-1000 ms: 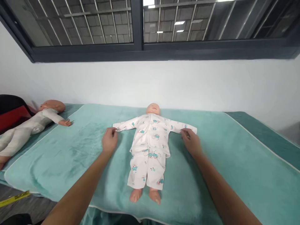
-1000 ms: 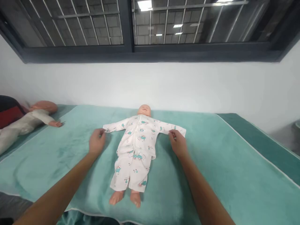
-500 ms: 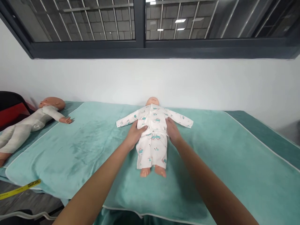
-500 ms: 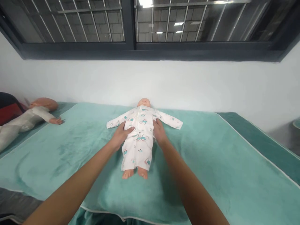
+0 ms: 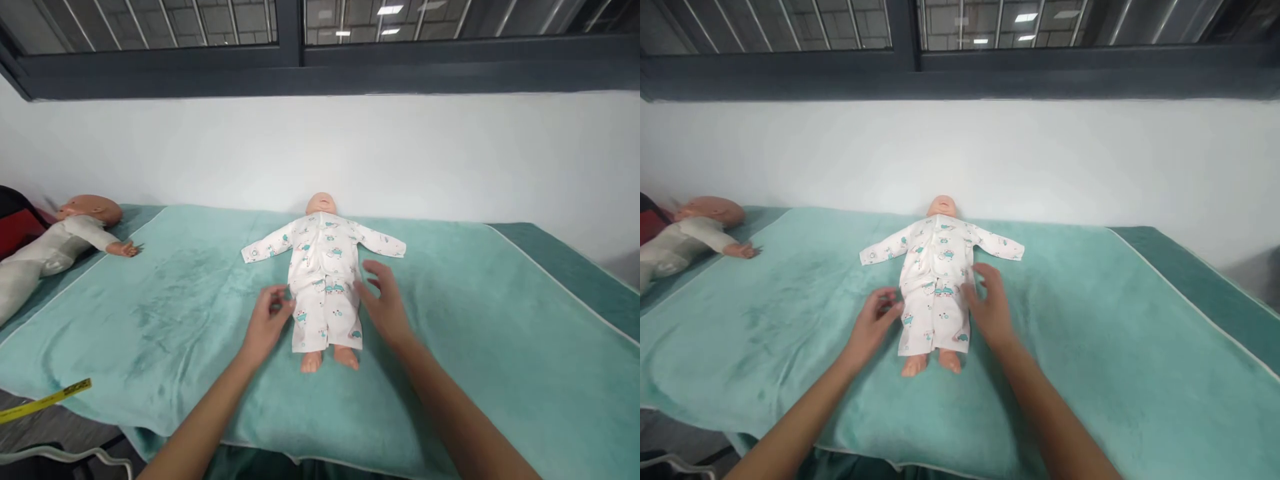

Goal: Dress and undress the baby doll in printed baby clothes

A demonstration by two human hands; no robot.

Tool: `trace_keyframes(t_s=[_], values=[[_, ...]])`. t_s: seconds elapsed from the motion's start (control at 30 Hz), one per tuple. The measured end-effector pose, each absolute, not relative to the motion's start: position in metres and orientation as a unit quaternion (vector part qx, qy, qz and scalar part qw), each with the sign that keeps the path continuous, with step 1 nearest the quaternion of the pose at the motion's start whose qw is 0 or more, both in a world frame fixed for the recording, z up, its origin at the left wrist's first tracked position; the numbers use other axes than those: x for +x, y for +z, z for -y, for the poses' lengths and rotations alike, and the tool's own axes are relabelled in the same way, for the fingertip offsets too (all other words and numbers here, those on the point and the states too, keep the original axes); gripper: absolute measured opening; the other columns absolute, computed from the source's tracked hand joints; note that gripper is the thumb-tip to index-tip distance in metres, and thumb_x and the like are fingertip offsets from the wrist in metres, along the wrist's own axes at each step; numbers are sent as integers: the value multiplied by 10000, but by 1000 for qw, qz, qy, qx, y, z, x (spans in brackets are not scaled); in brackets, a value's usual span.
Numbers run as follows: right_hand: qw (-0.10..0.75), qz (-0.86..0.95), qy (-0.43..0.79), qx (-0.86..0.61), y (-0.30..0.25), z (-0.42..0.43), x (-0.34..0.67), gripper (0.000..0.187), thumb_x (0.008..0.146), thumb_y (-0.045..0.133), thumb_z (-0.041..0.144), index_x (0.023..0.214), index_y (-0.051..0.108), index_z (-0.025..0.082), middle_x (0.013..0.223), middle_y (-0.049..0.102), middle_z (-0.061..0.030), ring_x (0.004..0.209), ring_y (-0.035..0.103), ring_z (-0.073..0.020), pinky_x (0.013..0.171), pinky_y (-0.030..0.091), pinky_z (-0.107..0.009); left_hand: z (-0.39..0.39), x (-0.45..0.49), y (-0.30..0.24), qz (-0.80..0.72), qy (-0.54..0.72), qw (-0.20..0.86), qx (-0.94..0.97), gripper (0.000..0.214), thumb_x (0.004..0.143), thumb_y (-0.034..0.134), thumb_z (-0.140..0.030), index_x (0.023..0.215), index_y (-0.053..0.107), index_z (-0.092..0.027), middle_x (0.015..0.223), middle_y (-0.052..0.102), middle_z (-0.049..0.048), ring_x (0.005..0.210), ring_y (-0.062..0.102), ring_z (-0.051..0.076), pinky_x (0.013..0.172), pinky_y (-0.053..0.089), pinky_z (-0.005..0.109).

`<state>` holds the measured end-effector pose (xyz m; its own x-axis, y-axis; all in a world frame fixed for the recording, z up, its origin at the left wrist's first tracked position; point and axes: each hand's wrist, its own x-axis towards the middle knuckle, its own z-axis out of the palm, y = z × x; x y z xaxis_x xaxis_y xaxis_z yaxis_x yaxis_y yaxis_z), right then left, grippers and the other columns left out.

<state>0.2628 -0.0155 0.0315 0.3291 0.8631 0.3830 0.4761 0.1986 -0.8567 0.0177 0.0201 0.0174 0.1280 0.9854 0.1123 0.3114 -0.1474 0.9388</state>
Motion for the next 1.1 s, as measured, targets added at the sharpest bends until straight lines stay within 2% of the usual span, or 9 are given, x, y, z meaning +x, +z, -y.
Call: trace_keyframes(t_s=[0.07, 0.17, 0.3, 0.4, 0.5, 0.63, 0.73, 0.93, 1.1], values=[[442, 664, 174, -577, 44, 49, 247, 270, 875, 549, 301, 1141, 564, 263, 1169, 643, -57, 1102, 590, -236, 947, 475, -422, 4, 7, 14, -465, 381, 407, 688, 361, 808, 544, -184, 1165, 566, -230, 1097, 598, 60, 1005, 595, 188, 915, 494, 360], [280, 790, 112, -534, 52, 85, 218, 295, 828, 555, 131, 1096, 593, 248, 1100, 675, -64, 1055, 588, -261, 958, 417, -464, 34, 2, 11, -397, 343, 378, 763, 485, 705, 527, -49, 1152, 557, -237, 1141, 584, 66, 1091, 562, 207, 982, 460, 393], [210, 799, -1, -564, 43, 95, 190, 233, 805, 544, 58, 961, 598, 223, 994, 689, -79, 1007, 560, -285, 914, 372, -484, 53, 8, 11, -402, 350, 335, 777, 323, 750, 610, -131, 1052, 548, -228, 1073, 605, 67, 1019, 581, 225, 915, 481, 403], [218, 785, -21, -579, 37, 90, 184, 173, 831, 523, 61, 858, 569, 225, 859, 676, -49, 943, 555, -265, 871, 370, -452, 59, 12, 13, -395, 349, 325, 785, 184, 823, 610, -219, 1000, 561, -224, 1013, 622, 61, 982, 587, 222, 869, 485, 383], [275, 769, 21, -576, 37, 95, 180, 141, 823, 538, 86, 802, 528, 225, 805, 644, -19, 863, 562, -225, 844, 386, -402, 66, 11, 12, -402, 381, 308, 773, 152, 845, 603, -236, 988, 555, -216, 985, 618, 55, 953, 591, 211, 834, 488, 358], [355, 746, 78, -558, 34, 114, 171, 137, 816, 529, 99, 783, 488, 225, 780, 606, -4, 806, 564, -198, 798, 420, -359, 75, 10, 11, -381, 413, 273, 781, 155, 862, 547, -160, 1008, 560, -213, 985, 596, 57, 940, 580, 197, 809, 491, 334], [370, 737, 68, -562, 28, 122, 166, 131, 841, 516, 106, 791, 495, 226, 782, 603, -15, 820, 566, -211, 790, 443, -371, 80, 15, 10, -366, 420, 218, 801, 182, 879, 485, -103, 992, 572, -216, 975, 581, 56, 938, 556, 193, 818, 486, 339], [418, 730, 82, -535, 18, 130, 186, 248, 904, 443, 100, 1041, 586, 251, 1073, 643, -65, 1037, 591, -218, 928, 482, -412, 81, 19, 0, -370, 414, 170, 814, 227, 881, 480, -102, 1041, 595, -214, 1004, 561, 79, 936, 549, 207, 795, 503, 361], [429, 617, 73, -656, 1, 134, 217, 343, 876, 452, 138, 1181, 559, 254, 1178, 599, -88, 1088, 591, -251, 920, 502, -455, 88, 20, -4, -397, 420, 121, 807, 258, 890, 467, -106, 1078, 601, -222, 1029, 557, 98, 936, 561, 220, 787, 525, 384]])
